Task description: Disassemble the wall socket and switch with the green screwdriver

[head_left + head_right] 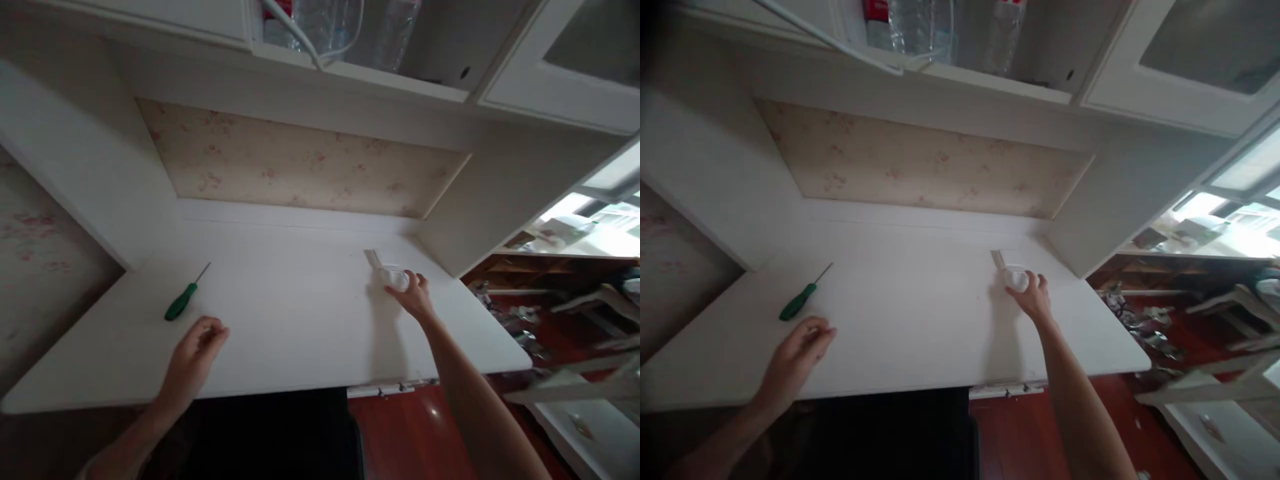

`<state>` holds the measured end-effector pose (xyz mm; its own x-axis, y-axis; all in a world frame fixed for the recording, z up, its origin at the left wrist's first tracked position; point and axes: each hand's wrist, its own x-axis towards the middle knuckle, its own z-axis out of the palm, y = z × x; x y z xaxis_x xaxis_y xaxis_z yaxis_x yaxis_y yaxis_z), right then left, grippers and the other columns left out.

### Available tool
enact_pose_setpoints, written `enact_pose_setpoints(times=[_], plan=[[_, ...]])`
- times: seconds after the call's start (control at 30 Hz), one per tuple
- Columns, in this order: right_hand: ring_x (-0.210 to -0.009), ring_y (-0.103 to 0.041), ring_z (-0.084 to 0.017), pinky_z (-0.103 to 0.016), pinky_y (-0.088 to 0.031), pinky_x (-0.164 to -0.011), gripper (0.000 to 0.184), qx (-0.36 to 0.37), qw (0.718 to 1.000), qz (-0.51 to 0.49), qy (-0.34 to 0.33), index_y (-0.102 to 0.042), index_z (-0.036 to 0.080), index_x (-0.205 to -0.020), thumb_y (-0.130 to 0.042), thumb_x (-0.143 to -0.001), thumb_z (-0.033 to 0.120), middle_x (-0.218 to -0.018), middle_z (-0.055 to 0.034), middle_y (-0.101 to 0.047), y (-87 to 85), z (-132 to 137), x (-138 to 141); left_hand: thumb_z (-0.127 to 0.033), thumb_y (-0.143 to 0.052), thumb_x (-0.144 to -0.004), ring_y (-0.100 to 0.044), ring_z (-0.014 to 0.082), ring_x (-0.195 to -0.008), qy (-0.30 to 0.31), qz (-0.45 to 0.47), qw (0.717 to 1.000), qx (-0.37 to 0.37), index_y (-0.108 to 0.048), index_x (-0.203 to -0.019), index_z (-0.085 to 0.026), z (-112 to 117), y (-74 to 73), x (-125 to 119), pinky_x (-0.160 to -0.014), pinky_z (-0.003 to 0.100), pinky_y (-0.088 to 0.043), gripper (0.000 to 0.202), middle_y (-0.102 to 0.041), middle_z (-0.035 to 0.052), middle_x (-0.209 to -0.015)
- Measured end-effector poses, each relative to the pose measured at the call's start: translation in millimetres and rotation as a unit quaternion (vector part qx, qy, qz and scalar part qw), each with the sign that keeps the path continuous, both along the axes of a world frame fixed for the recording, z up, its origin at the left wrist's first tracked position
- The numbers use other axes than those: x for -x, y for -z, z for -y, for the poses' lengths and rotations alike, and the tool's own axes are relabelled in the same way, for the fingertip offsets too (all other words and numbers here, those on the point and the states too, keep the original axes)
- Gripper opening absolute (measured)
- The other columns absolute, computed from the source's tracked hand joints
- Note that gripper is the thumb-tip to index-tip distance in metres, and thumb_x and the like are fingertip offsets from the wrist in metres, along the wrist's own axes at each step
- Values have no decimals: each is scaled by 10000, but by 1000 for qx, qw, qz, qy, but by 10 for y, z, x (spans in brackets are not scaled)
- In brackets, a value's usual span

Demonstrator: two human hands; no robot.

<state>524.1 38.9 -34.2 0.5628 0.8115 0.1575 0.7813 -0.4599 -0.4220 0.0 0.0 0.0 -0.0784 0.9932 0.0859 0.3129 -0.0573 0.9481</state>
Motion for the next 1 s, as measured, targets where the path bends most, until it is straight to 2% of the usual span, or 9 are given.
enact_pose_setpoints(times=[0.1,0.2,0.33,0.47,0.6,0.7,0.77,0.9,1.0], plan=[[-1234,-486,-409,-491,-420,-956,995,22,999,-25,15,-342,225,-1468,-649,-658,713,-1505,-216,-234,116,-94,-119,-506,-646,-766,-528,151,-609,2,2,1000,25,-570,-789,-204,82,338,-107,-543,232,-428,313,-535,-26,-654],[-1181,-539,-378,-457,-452,-926,1000,23,998,-53,18,-327,185,-1479,-609,-678,713,-1452,-232,-321,226,-135,-206,-518,-633,-781,-570,181,-660,-12,4,999,30,-587,-759,-204,114,509,-148,-624,262,-477,318,-575,-7,-681],[-1143,-566,-381,-457,-461,-924,981,24,998,-39,36,-385,153,-1446,-556,-680,742,-1374,-232,-445,247,-162,-177,-492,-602,-820,-577,188,-663,-8,-14,999,30,-587,-747,-205,47,616,-168,-636,270,-479,296,-581,-1,-684],[-1113,-581,-392,-464,-473,-890,989,20,997,-39,65,-396,121,-1426,-564,-668,733,-1287,-235,-541,176,-197,39,-481,-570,-853,-570,185,-662,25,-26,999,37,-575,-777,-209,-117,607,-251,-619,269,-474,282,-570,4,-706],[-1041,-617,-357,-448,-494,-851,936,-10,996,-86,30,-412,149,-1394,-613,-670,707,-1232,-191,-594,182,-235,557,-425,-544,-885,-564,164,-632,97,-48,993,37,-572,-835,-218,-320,483,-439,-601,262,-479,214,-570,3,-734],[-983,-641,-310,-430,-513,-832,837,-46,989,-136,-43,-421,185,-1373,-645,-710,644,-1207,-152,-609,227,-260,1141,-368,-523,-898,-599,161,-683,152,-67,986,24,-590,-942,-223,-478,424,-622,-616,268,-502,166,-614,33,-869],[-1000,-637,-301,-435,-512,-855,764,-69,983,-143,-91,-440,192,-1349,-662,-731,582,-1204,-137,-610,241,-278,1554,-324,-519,-895,-622,168,-753,184,-72,980,12,-590,-1029,-224,-580,435,-739,-638,277,-521,182,-621,61,-994],[-1143,-563,-317,-461,-470,-961,691,-93,975,-133,-154,-461,200,-1322,-682,-749,517,-1271,-133,-574,221,-306,2239,-280,-575,-857,-627,200,-942,226,-80,971,2,-517,-1246,-228,-761,542,-901,-726,316,-560,397,-544,110,-1266],[-1227,-504,-335,-479,-442,-1008,690,-95,973,-129,-169,-470,199,-1325,-692,-748,506,-1341,-140,-530,218,-295,2544,-260,-652,-796,-586,243,-1100,229,-83,970,-3,-387,-1398,-239,-878,631,-936,-852,373,-555,658,-419,137,-1436]])
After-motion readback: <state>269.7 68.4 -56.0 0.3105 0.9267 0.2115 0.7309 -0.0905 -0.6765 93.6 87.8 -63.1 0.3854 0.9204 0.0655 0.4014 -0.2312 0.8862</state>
